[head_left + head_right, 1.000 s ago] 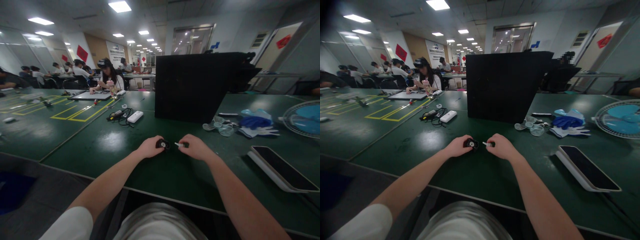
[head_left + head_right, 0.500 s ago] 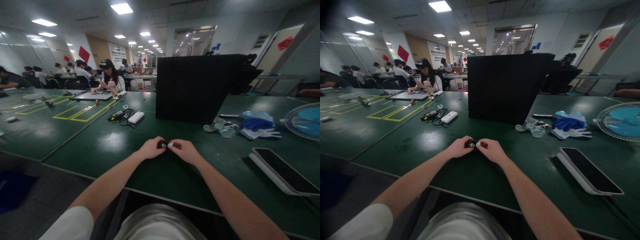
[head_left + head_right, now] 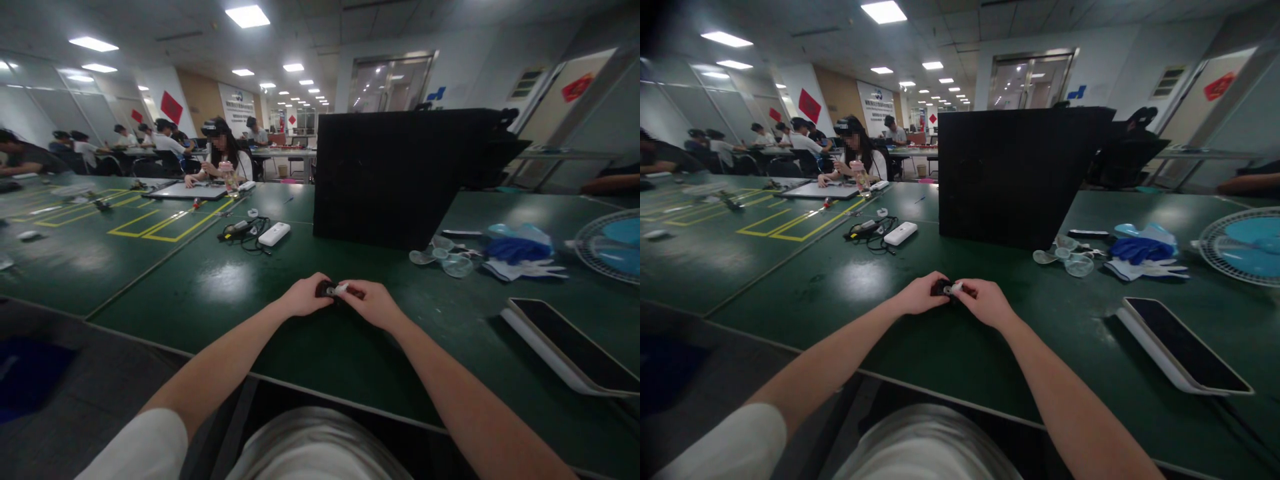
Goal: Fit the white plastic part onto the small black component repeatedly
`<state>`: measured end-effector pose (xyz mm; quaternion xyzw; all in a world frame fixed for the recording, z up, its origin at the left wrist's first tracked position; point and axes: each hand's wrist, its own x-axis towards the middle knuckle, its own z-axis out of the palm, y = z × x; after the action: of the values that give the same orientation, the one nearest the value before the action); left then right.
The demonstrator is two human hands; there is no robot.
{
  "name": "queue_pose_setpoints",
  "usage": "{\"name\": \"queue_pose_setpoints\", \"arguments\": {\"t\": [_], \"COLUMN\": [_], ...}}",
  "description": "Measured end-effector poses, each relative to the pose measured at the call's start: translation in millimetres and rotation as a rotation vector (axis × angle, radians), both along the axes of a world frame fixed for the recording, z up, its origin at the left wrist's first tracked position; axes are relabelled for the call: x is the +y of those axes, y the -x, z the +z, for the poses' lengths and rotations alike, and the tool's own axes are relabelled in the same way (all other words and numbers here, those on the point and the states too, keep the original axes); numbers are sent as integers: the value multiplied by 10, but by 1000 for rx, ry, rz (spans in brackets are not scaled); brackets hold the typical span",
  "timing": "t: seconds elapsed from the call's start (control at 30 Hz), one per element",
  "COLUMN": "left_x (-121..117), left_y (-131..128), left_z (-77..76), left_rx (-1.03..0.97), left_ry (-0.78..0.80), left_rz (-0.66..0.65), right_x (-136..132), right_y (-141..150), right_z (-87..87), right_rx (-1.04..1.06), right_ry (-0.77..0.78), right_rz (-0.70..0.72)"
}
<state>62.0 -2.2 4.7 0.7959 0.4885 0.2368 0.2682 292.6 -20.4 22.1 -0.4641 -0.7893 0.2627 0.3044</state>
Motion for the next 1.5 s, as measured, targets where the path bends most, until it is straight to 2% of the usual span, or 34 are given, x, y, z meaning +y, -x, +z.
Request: {"name": "queue_pose_setpoints", "arguments": {"t": [0.1, 0.2, 0.33, 0.47, 0.6, 0.83, 1.1, 1.17, 1.27, 1.37, 1.5], "left_x": [-4, -11, -13, -8, -13, -23, 23, 77, 167, 230, 229], "left_y": [6, 9, 15, 14, 8, 19, 105, 209, 500, 941, 1557], "left_z": [14, 34, 48, 46, 66, 72, 132, 146, 110, 48, 36], "left_rx": [4, 1, -4, 12, 37, 22, -14, -6, 45, 129, 314], "left_ry": [1, 5, 25, 8, -11, -11, -123, -153, -154, -200, -382], "left_rz": [-4, -11, -30, -38, -59, -94, -130, -110, -8, 109, 229], "right_x": [30, 52, 1, -76, -78, -21, -44, -32, 3, 29, 29], "right_y": [3, -23, -71, -31, 40, 48, 1, -37, -82, -95, -86], "right_z": [-56, -58, 55, 129, 97, 36, 89, 94, 56, 6, 3], "right_rx": [-46, -78, -39, -53, -133, -132, -64, -44, -30, -15, -10], "right_ry": [33, 3, -144, -275, -215, -201, -198, -171, -95, -47, 9], "right_rz": [7, -65, -123, -88, -55, -188, -213, -234, -249, -249, -241]}}
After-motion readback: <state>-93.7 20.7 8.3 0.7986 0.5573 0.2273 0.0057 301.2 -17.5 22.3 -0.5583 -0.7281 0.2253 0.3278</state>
